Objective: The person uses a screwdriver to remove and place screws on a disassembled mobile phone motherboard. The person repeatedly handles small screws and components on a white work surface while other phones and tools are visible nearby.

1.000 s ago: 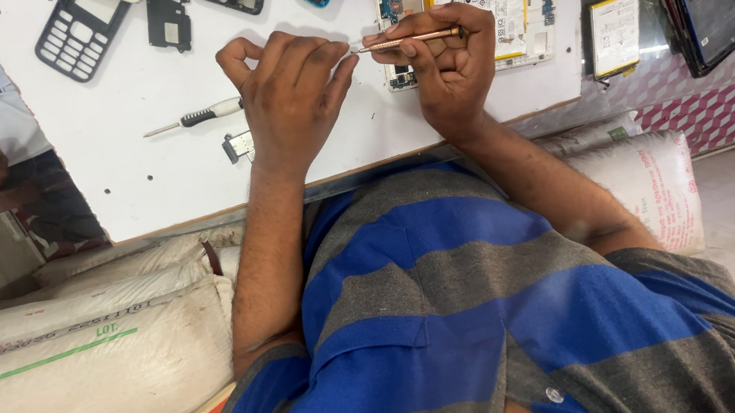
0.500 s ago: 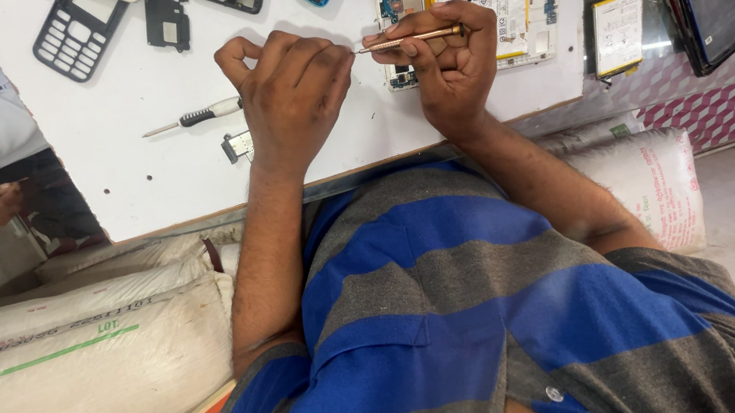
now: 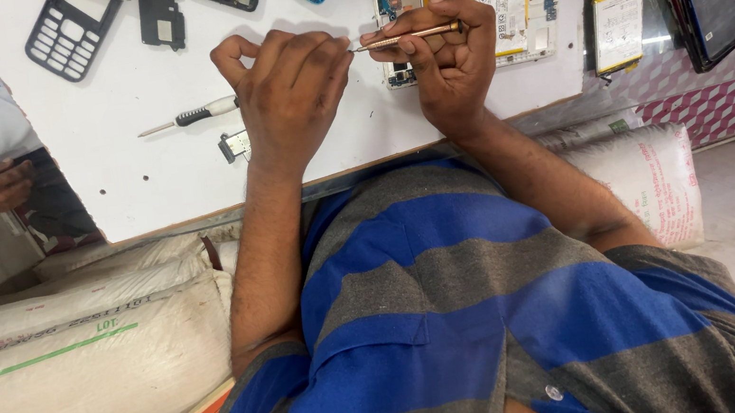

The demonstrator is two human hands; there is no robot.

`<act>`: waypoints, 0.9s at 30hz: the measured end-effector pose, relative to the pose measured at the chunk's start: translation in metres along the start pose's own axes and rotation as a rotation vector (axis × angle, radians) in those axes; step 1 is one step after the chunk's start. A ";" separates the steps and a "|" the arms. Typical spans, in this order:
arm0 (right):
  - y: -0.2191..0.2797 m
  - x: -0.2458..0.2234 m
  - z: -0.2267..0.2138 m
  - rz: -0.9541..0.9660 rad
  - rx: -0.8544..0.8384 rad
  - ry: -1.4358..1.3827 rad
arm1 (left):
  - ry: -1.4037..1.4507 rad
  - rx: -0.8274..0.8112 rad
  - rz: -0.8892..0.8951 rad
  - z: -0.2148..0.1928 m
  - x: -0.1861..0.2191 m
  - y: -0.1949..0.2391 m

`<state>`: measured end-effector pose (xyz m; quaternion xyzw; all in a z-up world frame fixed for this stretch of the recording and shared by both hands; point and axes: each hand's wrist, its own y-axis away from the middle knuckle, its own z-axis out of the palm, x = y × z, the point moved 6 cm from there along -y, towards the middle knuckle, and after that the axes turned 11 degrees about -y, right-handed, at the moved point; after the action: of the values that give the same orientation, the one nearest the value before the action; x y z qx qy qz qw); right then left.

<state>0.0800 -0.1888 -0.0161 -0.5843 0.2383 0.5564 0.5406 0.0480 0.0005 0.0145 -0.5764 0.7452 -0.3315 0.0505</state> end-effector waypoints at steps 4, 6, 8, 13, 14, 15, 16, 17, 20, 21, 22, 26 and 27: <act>-0.001 -0.001 0.000 0.015 0.013 0.002 | -0.003 -0.020 0.006 0.000 0.001 -0.002; 0.000 -0.001 0.000 0.017 0.021 0.009 | 0.000 -0.016 0.011 -0.001 0.002 -0.003; 0.000 0.000 0.000 0.012 0.019 0.013 | -0.001 -0.014 0.013 -0.002 0.002 -0.002; -0.001 0.002 -0.001 -0.014 0.007 0.009 | -0.011 0.005 0.020 -0.002 0.002 -0.003; -0.001 0.002 -0.001 -0.017 0.010 0.011 | -0.008 0.003 0.021 -0.001 0.002 -0.002; -0.001 0.002 -0.001 -0.019 0.003 0.028 | -0.005 0.001 0.022 -0.001 0.002 -0.002; 0.000 0.002 -0.001 -0.020 -0.004 0.045 | -0.002 -0.002 0.022 -0.001 0.002 -0.002; 0.000 0.001 0.000 -0.020 -0.010 0.062 | -0.003 -0.001 0.023 -0.001 0.002 -0.001; 0.000 0.002 0.000 -0.028 -0.016 0.057 | -0.002 -0.001 0.022 -0.001 0.001 0.000; 0.001 0.002 0.000 -0.026 -0.018 0.054 | 0.002 -0.004 0.018 -0.001 0.001 0.000; 0.001 0.002 0.000 -0.023 -0.021 0.051 | 0.006 -0.007 0.015 0.000 0.001 0.000; 0.001 0.003 0.000 -0.004 -0.026 0.029 | 0.010 0.001 0.013 -0.001 0.002 -0.001; 0.001 0.003 0.001 -0.010 -0.033 0.019 | 0.011 0.004 0.014 -0.002 0.002 -0.001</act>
<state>0.0795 -0.1871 -0.0192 -0.5994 0.2312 0.5519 0.5317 0.0475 -0.0010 0.0172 -0.5691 0.7489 -0.3357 0.0497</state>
